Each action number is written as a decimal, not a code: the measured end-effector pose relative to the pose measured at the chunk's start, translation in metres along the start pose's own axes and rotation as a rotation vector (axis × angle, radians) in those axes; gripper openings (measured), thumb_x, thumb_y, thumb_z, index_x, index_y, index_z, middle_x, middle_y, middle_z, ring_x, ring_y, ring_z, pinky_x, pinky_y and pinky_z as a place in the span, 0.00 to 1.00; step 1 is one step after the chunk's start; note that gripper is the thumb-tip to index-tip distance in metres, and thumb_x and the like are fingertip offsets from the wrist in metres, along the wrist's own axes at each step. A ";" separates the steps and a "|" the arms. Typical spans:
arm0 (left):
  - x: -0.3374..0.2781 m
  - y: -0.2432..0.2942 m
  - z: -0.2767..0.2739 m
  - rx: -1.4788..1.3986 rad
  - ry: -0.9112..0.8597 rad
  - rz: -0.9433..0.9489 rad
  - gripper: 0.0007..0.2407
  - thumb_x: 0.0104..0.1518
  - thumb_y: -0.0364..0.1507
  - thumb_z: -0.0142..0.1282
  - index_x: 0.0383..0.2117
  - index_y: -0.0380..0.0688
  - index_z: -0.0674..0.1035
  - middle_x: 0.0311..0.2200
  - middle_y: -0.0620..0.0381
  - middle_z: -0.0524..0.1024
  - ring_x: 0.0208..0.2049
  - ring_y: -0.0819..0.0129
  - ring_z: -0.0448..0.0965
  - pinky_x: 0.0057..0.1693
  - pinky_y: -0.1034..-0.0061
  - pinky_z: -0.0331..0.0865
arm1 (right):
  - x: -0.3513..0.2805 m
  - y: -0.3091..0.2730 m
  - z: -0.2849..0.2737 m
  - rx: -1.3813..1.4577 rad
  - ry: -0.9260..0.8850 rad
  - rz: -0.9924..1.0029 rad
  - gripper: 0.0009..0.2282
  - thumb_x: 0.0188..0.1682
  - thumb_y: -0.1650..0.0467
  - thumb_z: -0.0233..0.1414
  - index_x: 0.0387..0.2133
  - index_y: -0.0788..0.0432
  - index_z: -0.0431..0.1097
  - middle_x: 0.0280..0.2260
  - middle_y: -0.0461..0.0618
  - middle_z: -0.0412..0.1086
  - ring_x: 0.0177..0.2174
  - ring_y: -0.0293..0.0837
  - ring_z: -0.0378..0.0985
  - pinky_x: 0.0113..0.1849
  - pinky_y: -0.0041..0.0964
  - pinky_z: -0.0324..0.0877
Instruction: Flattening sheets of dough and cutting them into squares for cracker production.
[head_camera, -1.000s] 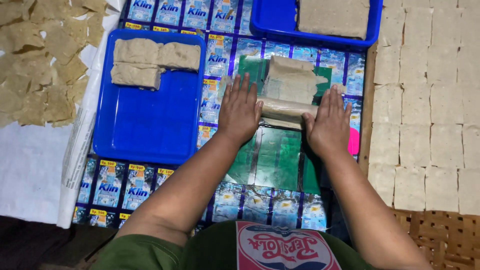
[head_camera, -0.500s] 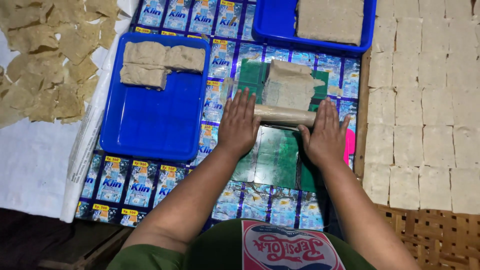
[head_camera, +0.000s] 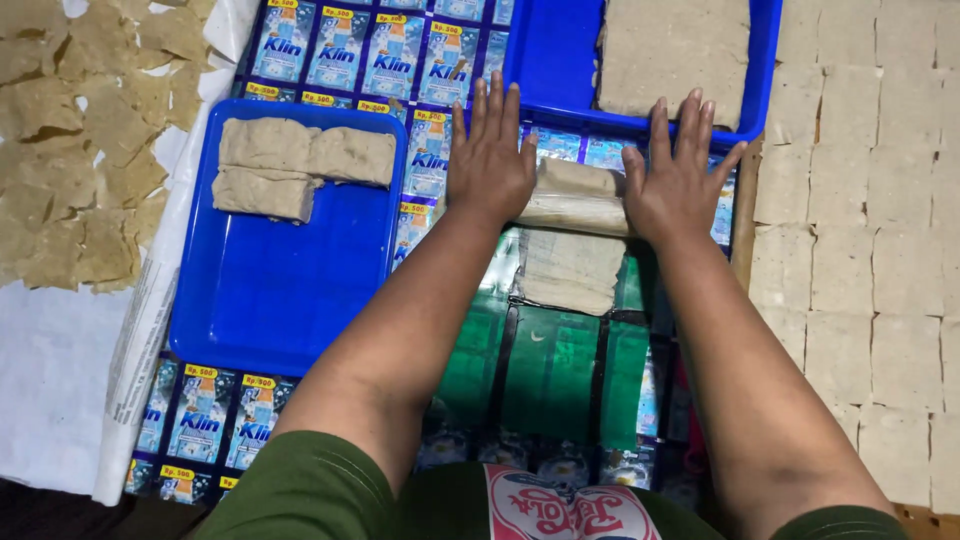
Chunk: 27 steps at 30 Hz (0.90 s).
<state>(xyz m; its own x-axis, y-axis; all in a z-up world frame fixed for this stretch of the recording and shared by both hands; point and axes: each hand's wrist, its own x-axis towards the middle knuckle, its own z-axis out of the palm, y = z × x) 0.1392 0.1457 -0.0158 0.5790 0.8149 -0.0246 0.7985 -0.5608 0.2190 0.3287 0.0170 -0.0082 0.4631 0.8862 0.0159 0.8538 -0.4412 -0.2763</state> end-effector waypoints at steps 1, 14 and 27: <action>0.003 -0.001 0.000 0.002 -0.001 0.001 0.27 0.70 0.41 0.27 0.72 0.39 0.48 0.74 0.48 0.33 0.73 0.59 0.24 0.73 0.53 0.23 | 0.003 0.000 0.000 0.002 0.000 0.001 0.32 0.60 0.52 0.26 0.74 0.53 0.39 0.73 0.55 0.27 0.69 0.51 0.21 0.60 0.72 0.15; -0.157 -0.008 0.026 -0.115 0.223 0.225 0.22 0.67 0.39 0.41 0.67 0.48 0.65 0.70 0.45 0.57 0.71 0.46 0.52 0.72 0.48 0.42 | -0.151 0.009 0.038 -0.074 0.138 -0.168 0.32 0.58 0.58 0.42 0.72 0.62 0.45 0.71 0.66 0.40 0.69 0.63 0.45 0.62 0.73 0.40; -0.234 -0.028 0.033 -0.373 0.170 0.029 0.29 0.56 0.45 0.61 0.57 0.40 0.69 0.39 0.43 0.75 0.43 0.44 0.78 0.49 0.54 0.74 | -0.279 0.115 0.057 -0.303 0.202 0.280 0.14 0.51 0.57 0.52 0.47 0.45 0.74 0.42 0.43 0.66 0.39 0.50 0.79 0.30 0.47 0.77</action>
<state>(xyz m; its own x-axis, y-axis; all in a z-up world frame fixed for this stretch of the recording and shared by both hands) -0.0135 -0.0341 -0.0485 0.5402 0.8295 0.1417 0.6494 -0.5180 0.5567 0.2839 -0.2723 -0.0992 0.6976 0.6946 0.1757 0.7061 -0.7082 -0.0039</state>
